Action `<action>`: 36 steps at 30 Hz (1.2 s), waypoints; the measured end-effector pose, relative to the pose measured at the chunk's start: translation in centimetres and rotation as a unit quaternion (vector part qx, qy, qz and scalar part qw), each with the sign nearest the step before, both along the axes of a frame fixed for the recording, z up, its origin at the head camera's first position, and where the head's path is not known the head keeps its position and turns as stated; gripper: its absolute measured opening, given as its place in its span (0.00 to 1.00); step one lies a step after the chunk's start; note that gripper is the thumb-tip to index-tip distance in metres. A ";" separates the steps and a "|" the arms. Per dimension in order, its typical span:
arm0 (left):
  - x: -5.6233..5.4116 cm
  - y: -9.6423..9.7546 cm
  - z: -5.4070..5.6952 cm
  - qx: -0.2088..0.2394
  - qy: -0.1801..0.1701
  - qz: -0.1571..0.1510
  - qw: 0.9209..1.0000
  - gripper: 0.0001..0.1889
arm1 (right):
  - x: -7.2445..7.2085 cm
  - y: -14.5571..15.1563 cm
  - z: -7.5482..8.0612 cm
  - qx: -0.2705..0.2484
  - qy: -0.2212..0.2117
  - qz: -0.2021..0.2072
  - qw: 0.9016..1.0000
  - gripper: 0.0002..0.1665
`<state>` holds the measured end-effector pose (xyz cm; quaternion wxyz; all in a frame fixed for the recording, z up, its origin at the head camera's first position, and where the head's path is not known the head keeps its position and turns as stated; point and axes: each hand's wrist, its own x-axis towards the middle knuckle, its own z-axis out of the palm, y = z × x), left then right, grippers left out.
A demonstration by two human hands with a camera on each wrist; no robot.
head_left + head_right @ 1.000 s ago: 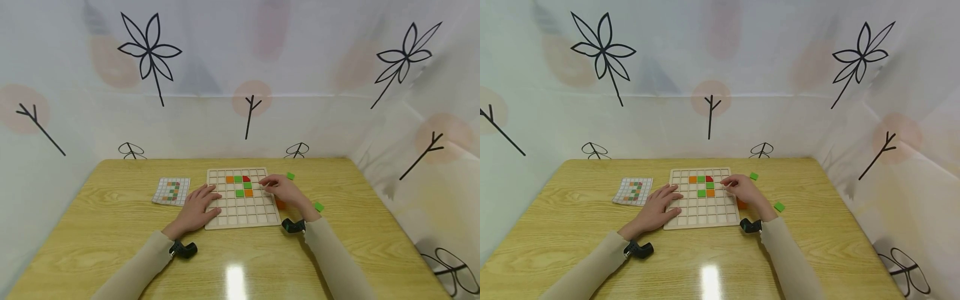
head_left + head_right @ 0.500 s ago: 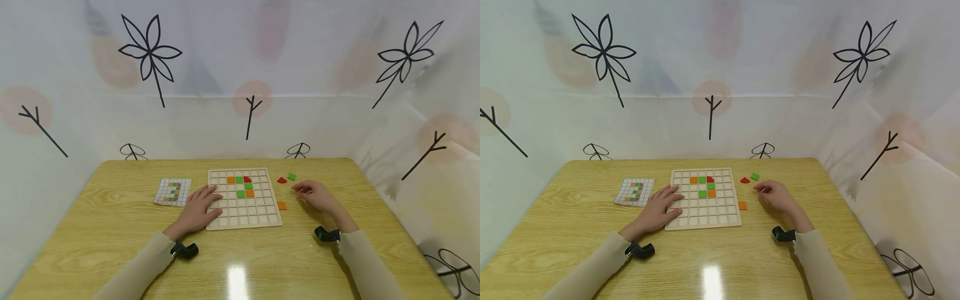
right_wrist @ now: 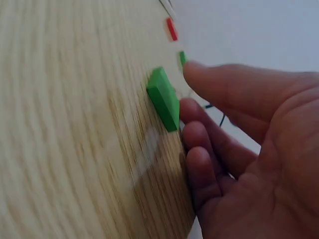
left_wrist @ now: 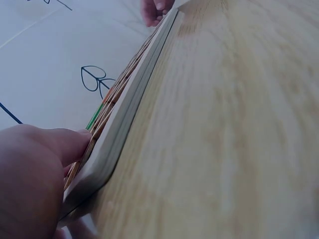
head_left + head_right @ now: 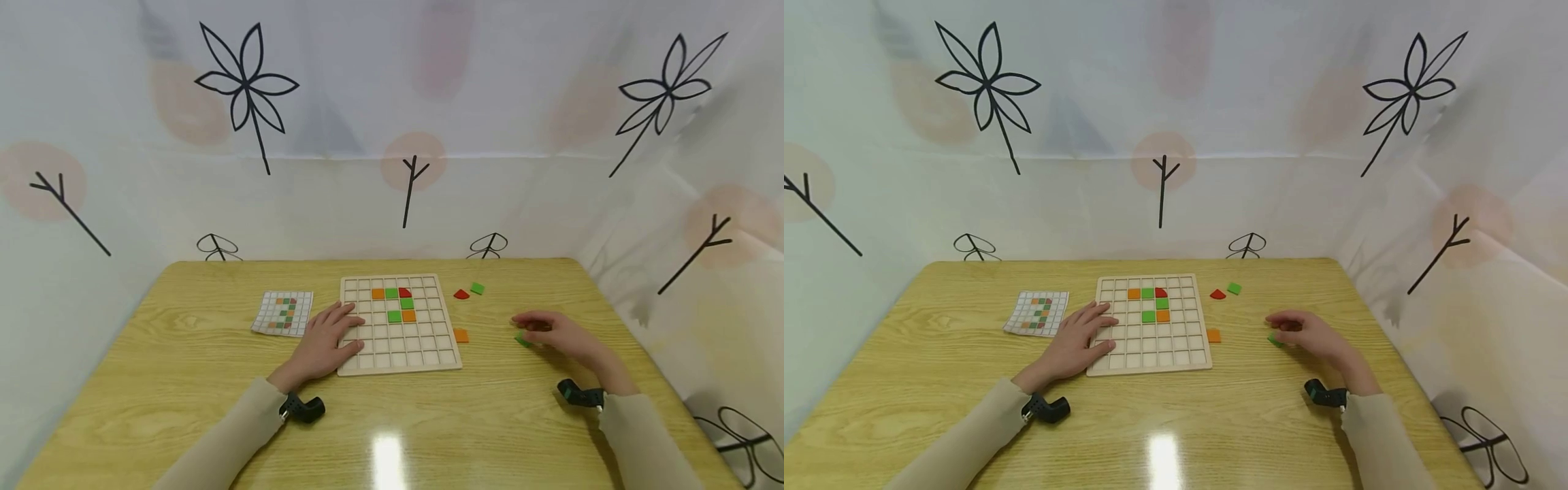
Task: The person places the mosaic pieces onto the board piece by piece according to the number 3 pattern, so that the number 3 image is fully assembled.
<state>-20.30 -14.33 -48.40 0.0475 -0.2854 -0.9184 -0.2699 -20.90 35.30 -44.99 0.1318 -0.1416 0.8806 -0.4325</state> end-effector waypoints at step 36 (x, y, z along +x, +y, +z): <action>-0.2 0.0 -0.1 -0.009 -0.004 0.005 1.000 0.23 | -0.7 0.3 0.0 -0.027 -0.049 0.015 0.998 0.29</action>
